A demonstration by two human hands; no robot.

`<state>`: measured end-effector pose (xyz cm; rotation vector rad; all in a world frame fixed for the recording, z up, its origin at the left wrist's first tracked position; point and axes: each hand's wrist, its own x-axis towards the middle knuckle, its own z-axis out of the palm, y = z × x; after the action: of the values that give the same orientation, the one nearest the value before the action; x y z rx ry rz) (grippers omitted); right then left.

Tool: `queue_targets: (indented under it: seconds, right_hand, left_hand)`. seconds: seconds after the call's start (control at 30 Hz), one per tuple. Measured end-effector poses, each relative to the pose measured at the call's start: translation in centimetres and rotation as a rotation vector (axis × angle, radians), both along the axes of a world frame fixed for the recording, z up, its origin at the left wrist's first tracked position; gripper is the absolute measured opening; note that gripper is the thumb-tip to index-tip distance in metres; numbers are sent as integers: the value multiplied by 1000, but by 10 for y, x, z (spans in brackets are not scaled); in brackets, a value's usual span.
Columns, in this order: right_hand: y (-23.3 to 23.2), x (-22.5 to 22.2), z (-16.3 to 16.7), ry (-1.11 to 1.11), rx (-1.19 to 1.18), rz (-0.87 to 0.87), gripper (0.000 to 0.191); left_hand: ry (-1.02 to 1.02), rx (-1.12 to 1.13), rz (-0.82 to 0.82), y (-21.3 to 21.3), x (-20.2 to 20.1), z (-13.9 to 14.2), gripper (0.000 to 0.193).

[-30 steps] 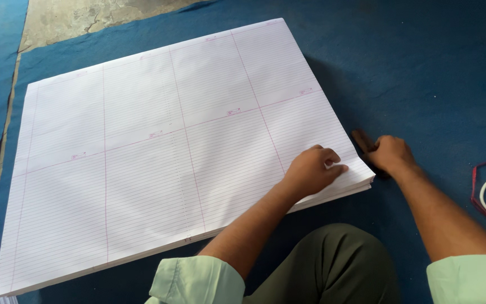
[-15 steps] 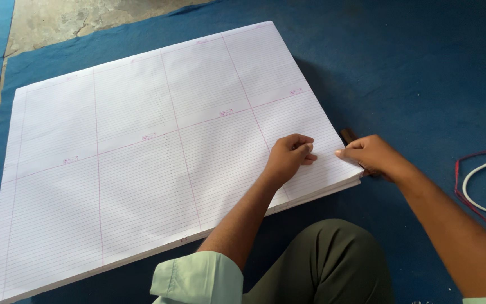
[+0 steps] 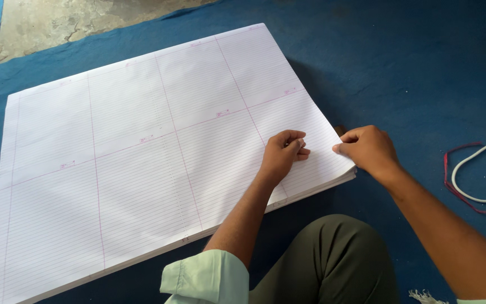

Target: The person folds a large sheet of lined paper in half and presses the crease with a wooden tool. They repeat this process for multiple sheets, stacking the folded sheets to the side.

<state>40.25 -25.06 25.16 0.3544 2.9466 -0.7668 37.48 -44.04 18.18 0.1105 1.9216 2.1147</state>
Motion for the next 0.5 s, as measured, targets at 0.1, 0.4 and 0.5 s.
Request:
queue_targets:
  seconds: [0.1,0.4,0.5]
  right_hand:
    - [-5,5,3,-52,76,-11,22]
    - [1,10,-4,6,83,-11,22]
    - [15,-1,-7,-69,-296,-90,27]
  left_hand:
    - [13,4,7,1,-1,0,31]
    - [-10,-1,-13,7,-3,-1,32]
    - [-23,0,-20,8,-4,-1,34]
